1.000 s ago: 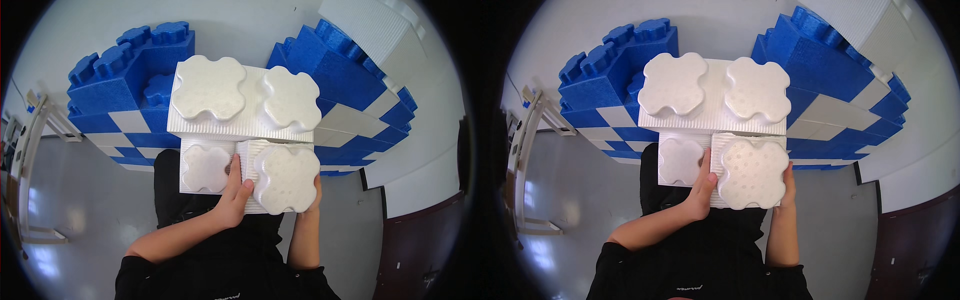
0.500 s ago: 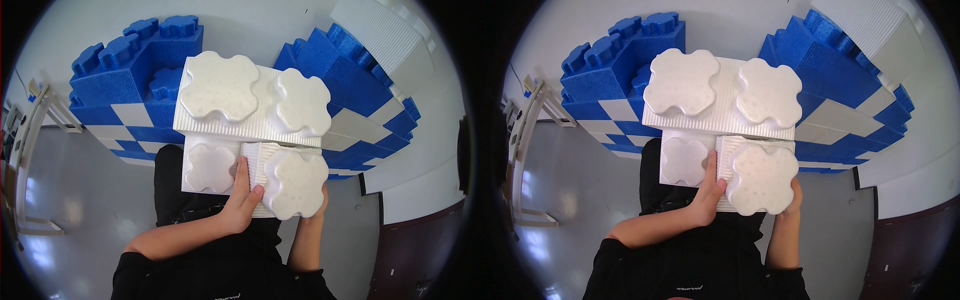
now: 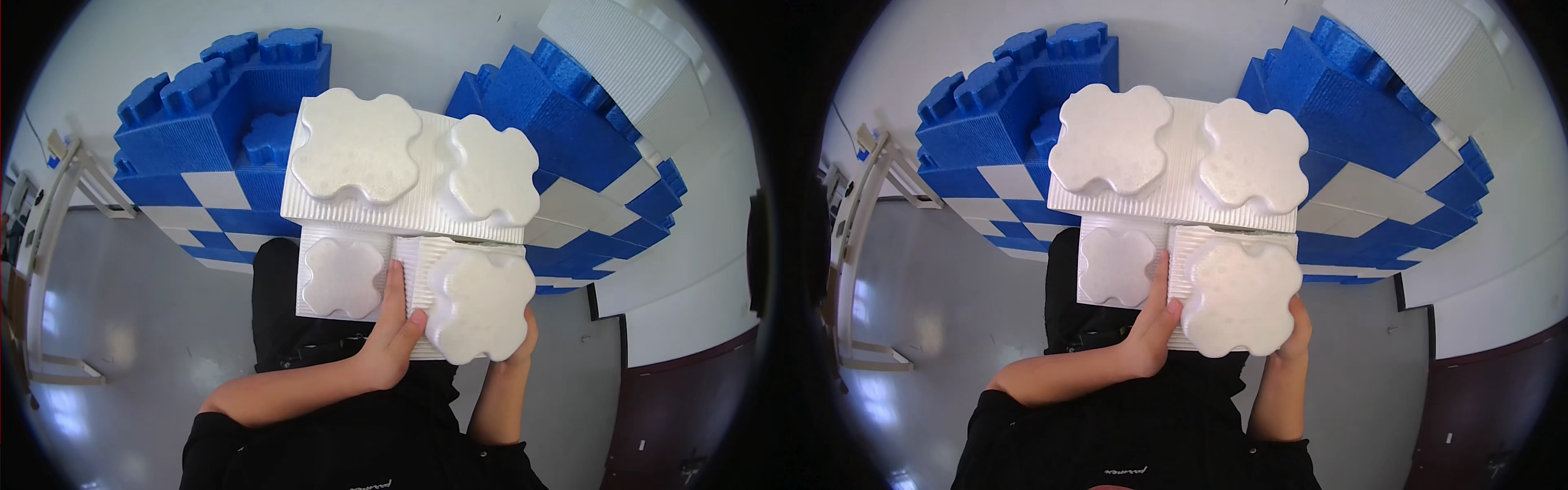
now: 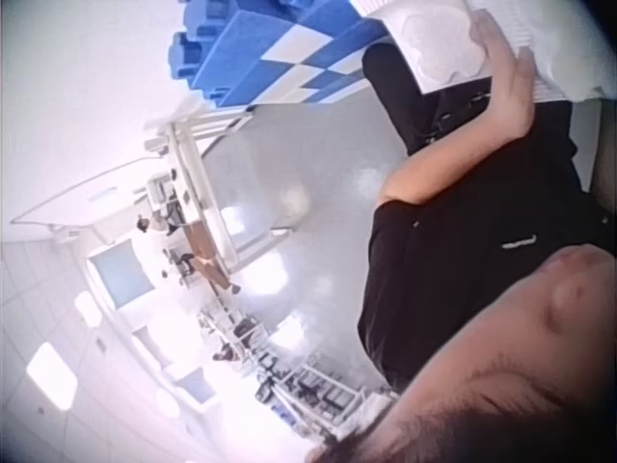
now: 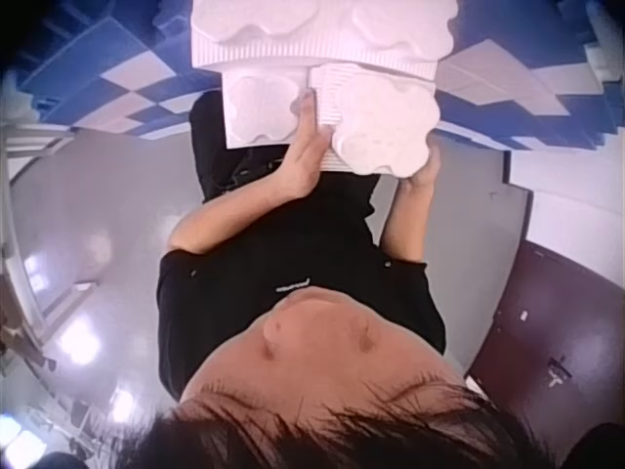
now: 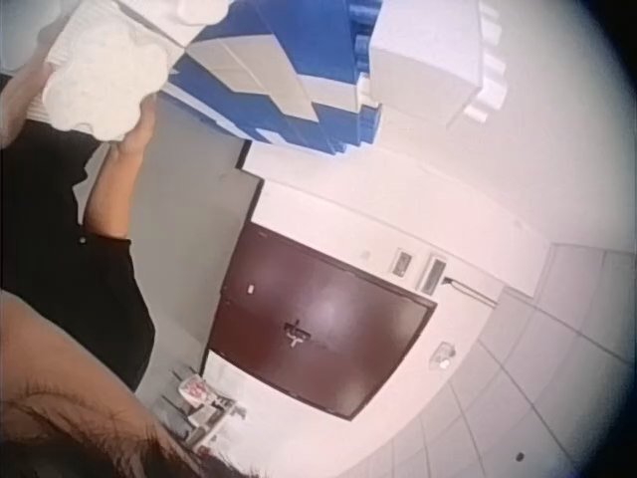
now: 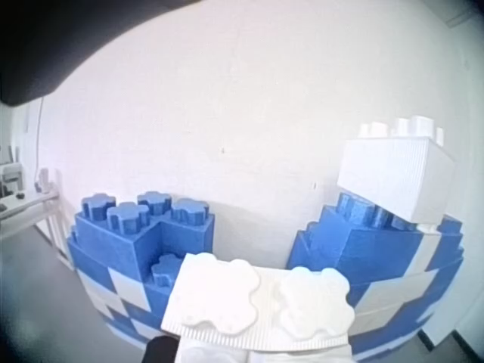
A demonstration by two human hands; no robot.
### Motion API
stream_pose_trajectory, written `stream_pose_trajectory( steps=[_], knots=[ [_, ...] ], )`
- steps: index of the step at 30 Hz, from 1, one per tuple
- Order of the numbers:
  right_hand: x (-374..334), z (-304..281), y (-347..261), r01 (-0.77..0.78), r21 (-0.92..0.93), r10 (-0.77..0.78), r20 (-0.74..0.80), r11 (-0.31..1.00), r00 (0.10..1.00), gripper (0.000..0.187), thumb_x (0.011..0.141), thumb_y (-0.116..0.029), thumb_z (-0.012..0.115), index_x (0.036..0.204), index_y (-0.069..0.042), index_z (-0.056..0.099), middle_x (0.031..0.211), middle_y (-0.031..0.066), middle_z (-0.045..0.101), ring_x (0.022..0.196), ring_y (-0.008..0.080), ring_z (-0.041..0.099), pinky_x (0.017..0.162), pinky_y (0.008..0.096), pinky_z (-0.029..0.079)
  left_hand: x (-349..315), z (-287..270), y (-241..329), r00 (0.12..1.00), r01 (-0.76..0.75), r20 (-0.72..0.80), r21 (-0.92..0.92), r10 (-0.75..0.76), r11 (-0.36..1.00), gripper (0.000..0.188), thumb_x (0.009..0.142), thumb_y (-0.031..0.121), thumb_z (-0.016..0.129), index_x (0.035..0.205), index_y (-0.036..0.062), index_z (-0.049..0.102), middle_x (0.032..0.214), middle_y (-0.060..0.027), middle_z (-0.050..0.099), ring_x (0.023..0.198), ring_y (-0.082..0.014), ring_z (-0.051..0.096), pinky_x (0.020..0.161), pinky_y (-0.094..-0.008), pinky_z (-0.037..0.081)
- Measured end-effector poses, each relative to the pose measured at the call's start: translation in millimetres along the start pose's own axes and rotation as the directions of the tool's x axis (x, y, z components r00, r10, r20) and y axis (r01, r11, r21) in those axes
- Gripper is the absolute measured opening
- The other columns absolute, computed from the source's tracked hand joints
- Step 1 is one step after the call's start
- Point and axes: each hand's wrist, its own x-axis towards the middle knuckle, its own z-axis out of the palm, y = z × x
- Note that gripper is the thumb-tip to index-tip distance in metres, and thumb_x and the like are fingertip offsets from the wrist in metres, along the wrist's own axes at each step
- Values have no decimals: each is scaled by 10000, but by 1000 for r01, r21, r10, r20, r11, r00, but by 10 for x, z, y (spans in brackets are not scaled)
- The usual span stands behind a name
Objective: The recorder is assembling large white interlocking foam blocks together.
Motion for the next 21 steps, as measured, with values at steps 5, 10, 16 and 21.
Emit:
stream_pose_trajectory(
  steps=[5, 10, 16, 21],
  knots=[
    [-50, 250, 3, 8, -162, -22, -80, 987, 997, 632, 948, -338, 448, 1433, 58, 361, 1386, 203, 507, 1246, 304, 532, 1046, 388, 421, -33, -90, 27, 1000, -22, 9, -195, 24, 981, 726, 1039, 236, 311, 1454, -156, -138, 1578, -297, -97, 1483, -350, -93, 1190, -382, -16],
    [-68, 51, -41, 36, -93, -40, -48, 995, 998, 632, 945, -321, 446, 1437, 63, 349, 1407, 205, 485, 1273, 296, 509, 1059, 378, 406, -60, 9, 164, 999, 25, 32, 77, -28, 997, 737, 1046, 232, 317, 1445, -148, -173, 1576, -287, -145, 1478, -352, -119, 1188, -388, -22],
    [-66, 233, -133, 27, -127, -26, 15, 992, 1000, 632, 956, -300, 430, 1456, 66, 311, 1437, 207, 451, 1305, 290, 479, 1076, 370, 385, -33, -44, 147, 998, -2, 62, -55, 6, 998, 728, 1056, 244, 309, 1451, -141, -167, 1575, -283, -154, 1477, -349, -125, 1188, -389, -21],
    [-48, 492, -151, 27, -205, -32, -23, 978, 999, 630, 963, -295, 422, 1462, 68, 298, 1438, 207, 449, 1304, 290, 480, 1075, 371, 385, -51, -145, 194, 997, 16, 76, -152, -4, 988, 733, 1057, 242, 312, 1451, -136, -176, 1578, -281, -142, 1479, -339, -122, 1189, -381, -14]
  ],
)
